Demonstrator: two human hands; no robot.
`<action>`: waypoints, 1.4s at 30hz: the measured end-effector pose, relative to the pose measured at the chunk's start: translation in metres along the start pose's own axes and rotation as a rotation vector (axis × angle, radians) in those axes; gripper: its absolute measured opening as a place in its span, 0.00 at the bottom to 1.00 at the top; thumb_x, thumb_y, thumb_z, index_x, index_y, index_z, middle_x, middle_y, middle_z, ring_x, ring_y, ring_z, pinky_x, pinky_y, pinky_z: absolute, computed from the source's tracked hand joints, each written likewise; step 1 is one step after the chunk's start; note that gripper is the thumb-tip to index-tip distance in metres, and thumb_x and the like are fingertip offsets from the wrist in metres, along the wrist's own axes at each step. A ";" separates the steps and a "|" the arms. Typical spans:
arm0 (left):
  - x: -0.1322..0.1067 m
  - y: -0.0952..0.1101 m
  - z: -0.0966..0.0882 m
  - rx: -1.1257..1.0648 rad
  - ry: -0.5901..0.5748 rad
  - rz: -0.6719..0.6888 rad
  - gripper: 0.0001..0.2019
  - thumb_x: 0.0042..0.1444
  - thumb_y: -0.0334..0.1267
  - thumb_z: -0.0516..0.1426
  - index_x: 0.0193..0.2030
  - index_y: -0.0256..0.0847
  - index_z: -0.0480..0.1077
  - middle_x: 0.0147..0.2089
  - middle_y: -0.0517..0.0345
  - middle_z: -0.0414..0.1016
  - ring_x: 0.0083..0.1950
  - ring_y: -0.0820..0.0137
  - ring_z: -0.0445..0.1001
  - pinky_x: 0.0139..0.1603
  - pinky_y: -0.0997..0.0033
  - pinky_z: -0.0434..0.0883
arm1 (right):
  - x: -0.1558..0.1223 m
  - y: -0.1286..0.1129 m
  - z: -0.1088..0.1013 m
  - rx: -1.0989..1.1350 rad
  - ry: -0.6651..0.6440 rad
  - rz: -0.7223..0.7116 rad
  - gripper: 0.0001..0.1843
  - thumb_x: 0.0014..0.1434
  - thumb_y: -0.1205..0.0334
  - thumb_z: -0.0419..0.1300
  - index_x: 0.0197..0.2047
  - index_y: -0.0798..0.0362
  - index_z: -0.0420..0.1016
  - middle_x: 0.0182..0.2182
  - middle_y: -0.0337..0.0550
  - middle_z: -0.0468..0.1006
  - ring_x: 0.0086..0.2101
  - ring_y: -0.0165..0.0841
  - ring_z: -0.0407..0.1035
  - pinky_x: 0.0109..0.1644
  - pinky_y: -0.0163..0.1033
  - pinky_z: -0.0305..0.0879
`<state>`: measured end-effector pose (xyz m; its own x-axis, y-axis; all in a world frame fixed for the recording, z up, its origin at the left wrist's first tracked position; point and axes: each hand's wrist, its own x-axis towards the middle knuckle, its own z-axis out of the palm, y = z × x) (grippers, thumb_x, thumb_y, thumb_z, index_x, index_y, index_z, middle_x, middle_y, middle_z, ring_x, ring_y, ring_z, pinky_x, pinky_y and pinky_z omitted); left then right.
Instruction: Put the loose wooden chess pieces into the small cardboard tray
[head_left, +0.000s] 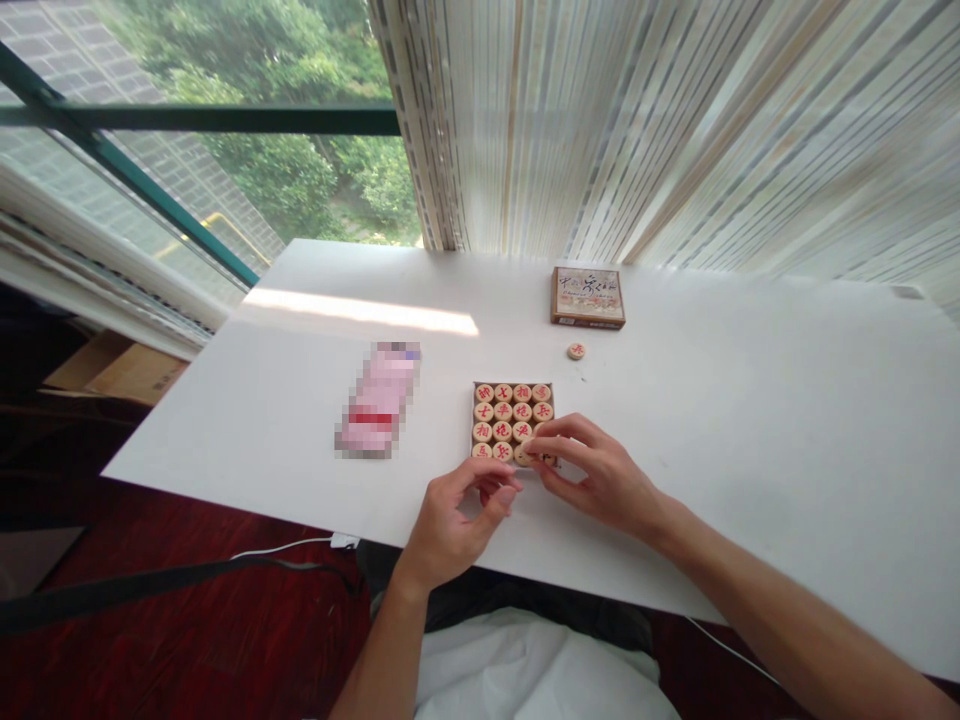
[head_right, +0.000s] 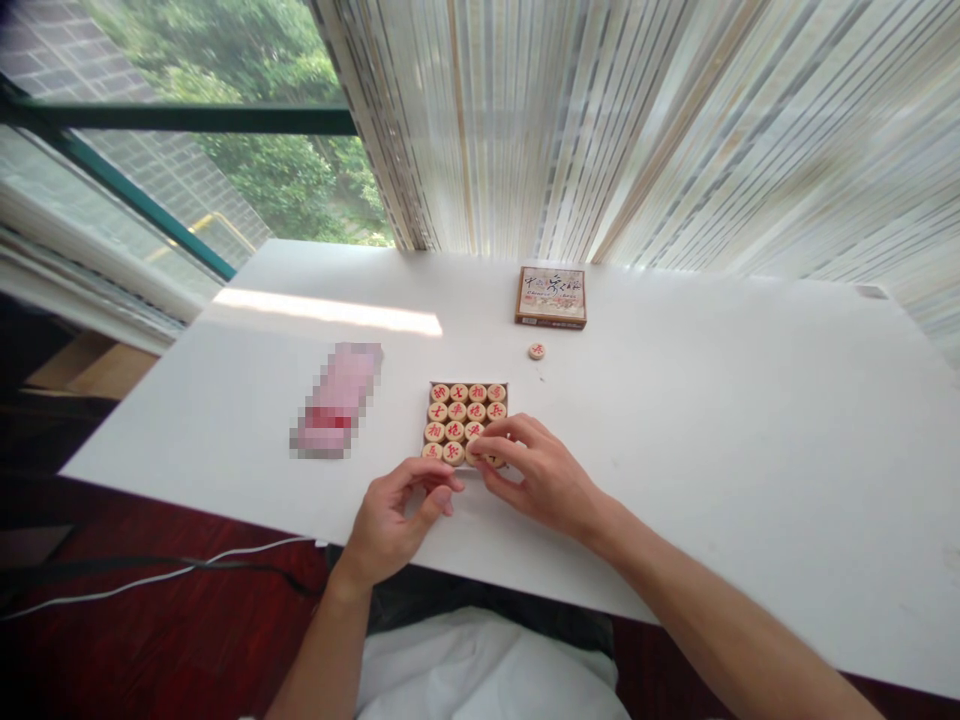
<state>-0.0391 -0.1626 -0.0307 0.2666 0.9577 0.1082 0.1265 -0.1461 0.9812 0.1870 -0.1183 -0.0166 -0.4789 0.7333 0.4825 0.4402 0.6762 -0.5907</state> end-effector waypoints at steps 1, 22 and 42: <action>0.000 0.000 0.000 0.000 -0.002 0.000 0.08 0.66 0.36 0.59 0.50 0.41 0.73 0.42 0.56 0.81 0.34 0.74 0.79 0.41 0.73 0.77 | 0.000 0.000 0.000 -0.022 -0.006 -0.012 0.13 0.65 0.66 0.62 0.52 0.46 0.76 0.43 0.46 0.78 0.42 0.36 0.74 0.47 0.44 0.76; 0.001 -0.001 -0.001 0.029 -0.017 0.008 0.07 0.65 0.35 0.60 0.49 0.42 0.74 0.42 0.56 0.81 0.37 0.73 0.80 0.43 0.74 0.77 | -0.002 0.003 0.000 -0.191 -0.143 -0.050 0.12 0.68 0.65 0.59 0.53 0.47 0.77 0.46 0.46 0.79 0.47 0.38 0.69 0.52 0.47 0.69; 0.001 0.001 0.000 0.060 -0.012 0.007 0.07 0.65 0.37 0.60 0.48 0.41 0.75 0.42 0.55 0.82 0.36 0.73 0.80 0.42 0.74 0.77 | -0.001 0.005 -0.007 -0.190 -0.146 -0.096 0.14 0.65 0.70 0.59 0.51 0.48 0.76 0.47 0.45 0.80 0.49 0.40 0.69 0.53 0.49 0.66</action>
<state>-0.0390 -0.1619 -0.0296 0.2788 0.9536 0.1132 0.1810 -0.1680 0.9690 0.1953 -0.1153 -0.0161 -0.6239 0.6562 0.4244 0.5155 0.7537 -0.4076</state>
